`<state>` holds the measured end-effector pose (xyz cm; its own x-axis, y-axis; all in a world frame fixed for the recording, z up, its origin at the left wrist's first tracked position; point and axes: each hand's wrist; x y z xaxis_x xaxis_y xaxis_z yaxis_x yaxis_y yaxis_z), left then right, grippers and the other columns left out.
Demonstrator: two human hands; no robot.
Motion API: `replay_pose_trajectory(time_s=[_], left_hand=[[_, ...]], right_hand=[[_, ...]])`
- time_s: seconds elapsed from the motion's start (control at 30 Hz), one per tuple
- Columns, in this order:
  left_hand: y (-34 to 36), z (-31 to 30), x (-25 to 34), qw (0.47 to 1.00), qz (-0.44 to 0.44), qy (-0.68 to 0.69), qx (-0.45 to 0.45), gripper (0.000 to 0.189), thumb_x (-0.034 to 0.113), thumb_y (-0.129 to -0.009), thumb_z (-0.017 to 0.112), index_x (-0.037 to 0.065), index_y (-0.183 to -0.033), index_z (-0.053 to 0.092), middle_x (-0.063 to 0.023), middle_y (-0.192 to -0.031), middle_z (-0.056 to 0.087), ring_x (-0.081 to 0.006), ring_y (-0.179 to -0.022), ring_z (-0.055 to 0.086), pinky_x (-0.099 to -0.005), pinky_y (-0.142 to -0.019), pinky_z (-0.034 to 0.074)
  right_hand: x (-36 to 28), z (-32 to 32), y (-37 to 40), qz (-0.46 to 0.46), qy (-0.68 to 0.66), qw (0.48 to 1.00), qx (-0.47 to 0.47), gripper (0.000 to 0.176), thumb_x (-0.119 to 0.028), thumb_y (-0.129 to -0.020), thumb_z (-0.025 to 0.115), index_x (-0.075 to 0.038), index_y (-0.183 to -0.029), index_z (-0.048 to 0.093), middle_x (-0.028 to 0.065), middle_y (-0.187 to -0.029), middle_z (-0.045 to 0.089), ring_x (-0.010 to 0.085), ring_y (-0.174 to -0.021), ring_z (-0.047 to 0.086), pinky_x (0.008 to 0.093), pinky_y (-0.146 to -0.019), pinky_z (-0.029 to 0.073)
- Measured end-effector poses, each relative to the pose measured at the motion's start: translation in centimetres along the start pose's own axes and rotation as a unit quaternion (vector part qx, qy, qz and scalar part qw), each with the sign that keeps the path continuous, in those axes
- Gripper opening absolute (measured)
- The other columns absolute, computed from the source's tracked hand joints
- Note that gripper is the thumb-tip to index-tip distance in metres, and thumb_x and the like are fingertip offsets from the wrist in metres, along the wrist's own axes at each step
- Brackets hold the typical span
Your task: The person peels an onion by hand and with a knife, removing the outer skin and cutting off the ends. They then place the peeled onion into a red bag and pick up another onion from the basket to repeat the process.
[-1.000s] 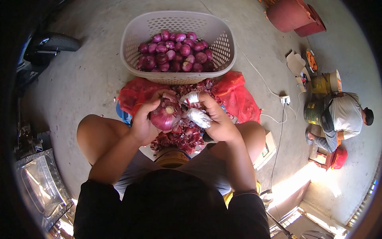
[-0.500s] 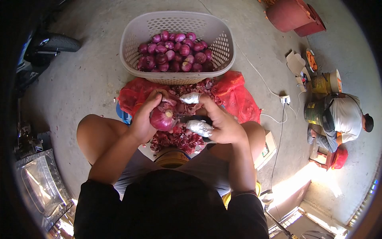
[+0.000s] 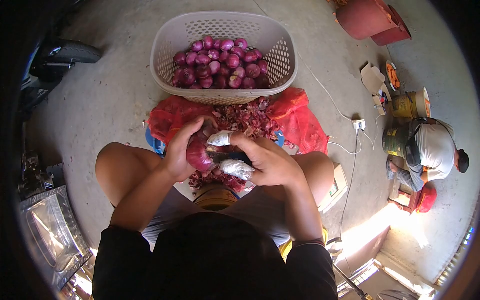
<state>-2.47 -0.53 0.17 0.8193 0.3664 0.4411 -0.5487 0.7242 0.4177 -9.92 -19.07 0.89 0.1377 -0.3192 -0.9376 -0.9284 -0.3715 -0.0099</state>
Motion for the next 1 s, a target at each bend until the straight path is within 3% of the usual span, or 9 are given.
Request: replay_pose_trajectory(time_s=[0.13, 0.23, 0.43, 0.53, 0.7, 0.73, 0.83, 0.87, 1.0], left_hand=[[0.3, -0.9, 0.1, 0.995, -0.087, 0.003, -0.058, 0.034, 0.036, -0.094, 0.033, 0.006, -0.100, 0.049, -0.0107, -0.082, 0.059, -0.0218, -0.055, 0.059, -0.0304, -0.038, 0.046], [-0.1, -1.5, -0.1, 0.991, -0.126, -0.045, -0.019, 0.038, 0.037, -0.095, 0.031, 0.006, -0.100, 0.051, -0.0124, -0.080, 0.059, -0.0238, -0.048, 0.057, -0.0290, -0.035, 0.044], [0.1, -1.6, 0.5, 0.979, -0.160, -0.058, -0.110, 0.040, 0.039, -0.094, 0.032, 0.005, -0.100, 0.052, -0.0125, -0.078, 0.060, -0.0243, -0.046, 0.058, -0.0282, -0.032, 0.043], [0.3, -1.0, 0.8, 0.974, -0.195, -0.069, -0.091, 0.040, 0.040, -0.093, 0.033, 0.005, -0.101, 0.052, -0.0119, -0.075, 0.060, -0.0243, -0.045, 0.057, -0.0278, -0.032, 0.043], [-0.2, -0.9, 0.3, 0.992, -0.121, -0.038, -0.029, 0.039, 0.040, -0.092, 0.035, 0.006, -0.102, 0.052, -0.0123, -0.084, 0.060, -0.0236, -0.063, 0.062, -0.0320, -0.041, 0.050], [-0.1, -0.5, 0.3, 0.994, -0.104, -0.028, -0.012, 0.039, 0.039, -0.092, 0.036, 0.005, -0.102, 0.052, -0.0123, -0.085, 0.060, -0.0236, -0.067, 0.062, -0.0330, -0.043, 0.051], [-0.1, -1.2, 0.8, 0.985, -0.103, -0.057, -0.123, 0.035, 0.033, -0.090, 0.037, 0.005, -0.108, 0.047, -0.0141, -0.095, 0.058, -0.0247, -0.078, 0.062, -0.0389, -0.048, 0.053], [0.1, -1.0, 0.9, 0.986, -0.098, -0.052, -0.126, 0.034, 0.031, -0.089, 0.038, 0.005, -0.111, 0.045, -0.0143, -0.098, 0.056, -0.0249, -0.080, 0.062, -0.0390, -0.052, 0.053], [0.4, -0.6, 0.9, 0.985, -0.074, -0.112, -0.103, 0.036, 0.023, -0.085, 0.041, 0.006, -0.117, 0.037, -0.0144, -0.108, 0.051, -0.0246, -0.091, 0.058, -0.0391, -0.072, 0.052]], right_hand=[[-0.2, -0.3, 0.1, 0.006, 0.008, 0.999, -0.036, 0.056, -0.007, -0.068, 0.063, -0.009, -0.120, 0.044, 0.0153, -0.104, 0.061, 0.0330, -0.095, 0.061, 0.0364, -0.079, 0.047], [-0.8, -0.4, -0.1, 0.018, 0.000, 0.998, -0.054, 0.055, -0.005, -0.067, 0.062, -0.010, -0.118, 0.045, 0.0149, -0.103, 0.061, 0.0332, -0.095, 0.061, 0.0372, -0.079, 0.047], [-1.4, -0.3, -0.1, 0.019, 0.002, 0.998, -0.055, 0.049, -0.001, -0.068, 0.059, -0.010, -0.114, 0.045, 0.0129, -0.095, 0.063, 0.0329, -0.090, 0.062, 0.0368, -0.074, 0.047], [-1.3, -0.2, -0.3, 0.016, 0.019, 0.999, -0.045, 0.047, 0.001, -0.070, 0.058, -0.010, -0.113, 0.046, 0.0131, -0.093, 0.063, 0.0319, -0.089, 0.062, 0.0364, -0.072, 0.047], [-0.8, 0.3, -0.4, 0.004, -0.019, 1.000, 0.008, 0.044, 0.003, -0.073, 0.057, -0.009, -0.114, 0.049, 0.0139, -0.094, 0.063, 0.0301, -0.085, 0.063, 0.0350, -0.072, 0.047], [-0.7, 0.4, -0.4, -0.007, -0.018, 0.999, 0.028, 0.039, 0.002, -0.078, 0.058, -0.008, -0.115, 0.050, 0.0111, -0.092, 0.064, 0.0269, -0.084, 0.064, 0.0331, -0.073, 0.047], [-2.2, -0.7, -0.3, 0.110, -0.152, 0.982, 0.025, 0.035, -0.003, -0.084, 0.059, -0.007, -0.117, 0.049, 0.0081, -0.098, 0.063, 0.0205, -0.089, 0.062, 0.0303, -0.077, 0.046], [-1.4, -0.8, -0.2, 0.034, -0.101, 0.992, 0.062, 0.033, -0.007, -0.087, 0.058, -0.006, -0.119, 0.049, 0.0067, -0.104, 0.060, 0.0151, -0.094, 0.058, 0.0285, -0.082, 0.045], [-1.0, -2.2, 0.6, 0.054, -0.092, 0.992, 0.063, 0.034, -0.005, -0.086, 0.055, -0.006, -0.120, 0.047, 0.0078, -0.103, 0.060, 0.0130, -0.094, 0.057, 0.0277, -0.080, 0.045]])
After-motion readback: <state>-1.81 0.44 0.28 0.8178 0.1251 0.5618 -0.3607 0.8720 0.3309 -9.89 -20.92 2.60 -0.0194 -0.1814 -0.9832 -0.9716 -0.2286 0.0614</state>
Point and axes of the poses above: each hand's wrist, its own y-axis away from the middle knuckle, its own z-axis out of the palm, x = y × z
